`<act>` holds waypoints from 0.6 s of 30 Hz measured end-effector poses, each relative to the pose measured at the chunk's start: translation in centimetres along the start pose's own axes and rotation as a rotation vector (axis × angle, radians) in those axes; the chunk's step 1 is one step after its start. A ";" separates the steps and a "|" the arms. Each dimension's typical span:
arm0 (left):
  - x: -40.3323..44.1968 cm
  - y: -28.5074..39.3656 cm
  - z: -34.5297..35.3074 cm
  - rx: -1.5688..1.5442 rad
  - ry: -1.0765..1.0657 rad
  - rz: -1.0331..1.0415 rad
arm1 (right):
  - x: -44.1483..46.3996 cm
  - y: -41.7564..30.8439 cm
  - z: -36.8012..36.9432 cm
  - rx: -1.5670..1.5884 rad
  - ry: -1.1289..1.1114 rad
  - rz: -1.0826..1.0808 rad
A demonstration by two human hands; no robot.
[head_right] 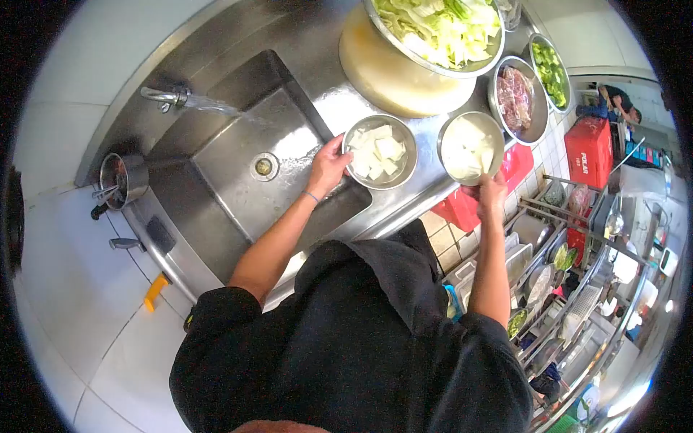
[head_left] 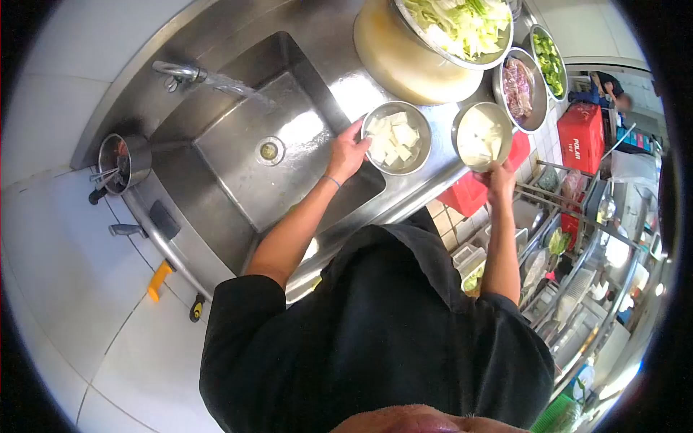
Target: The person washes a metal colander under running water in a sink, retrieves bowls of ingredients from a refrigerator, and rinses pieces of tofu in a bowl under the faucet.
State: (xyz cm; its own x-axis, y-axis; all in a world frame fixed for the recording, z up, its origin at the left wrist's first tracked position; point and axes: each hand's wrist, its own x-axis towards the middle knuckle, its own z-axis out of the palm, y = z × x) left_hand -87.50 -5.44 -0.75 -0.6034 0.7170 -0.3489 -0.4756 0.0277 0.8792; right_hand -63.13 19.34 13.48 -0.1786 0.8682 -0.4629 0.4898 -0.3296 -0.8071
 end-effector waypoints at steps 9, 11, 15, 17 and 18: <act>-2.3 9.4 -2.2 0.169 -0.099 0.094 | -6.3 -8.6 8.0 -0.210 -0.303 -0.075; -3.1 11.4 -2.4 -0.010 -0.195 0.035 | -6.7 -8.1 12.1 -0.181 -0.427 -0.008; -2.6 11.7 -4.9 -0.066 0.124 0.267 | -6.7 -5.7 21.4 -0.252 -0.694 -0.009; -1.4 9.9 -9.6 -0.107 0.258 0.242 | -8.4 -5.7 25.9 -0.075 -0.729 0.071; -1.3 9.9 -11.8 -0.185 0.246 0.243 | -7.7 -4.9 27.8 -0.021 -0.819 0.147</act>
State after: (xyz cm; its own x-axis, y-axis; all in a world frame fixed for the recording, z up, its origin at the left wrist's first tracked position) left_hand -98.99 -14.28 4.61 -0.8375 0.4982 -0.2244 -0.3936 -0.2651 0.8802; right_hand -87.87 3.91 10.77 -0.6719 0.2699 -0.6897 0.5711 -0.4041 -0.7145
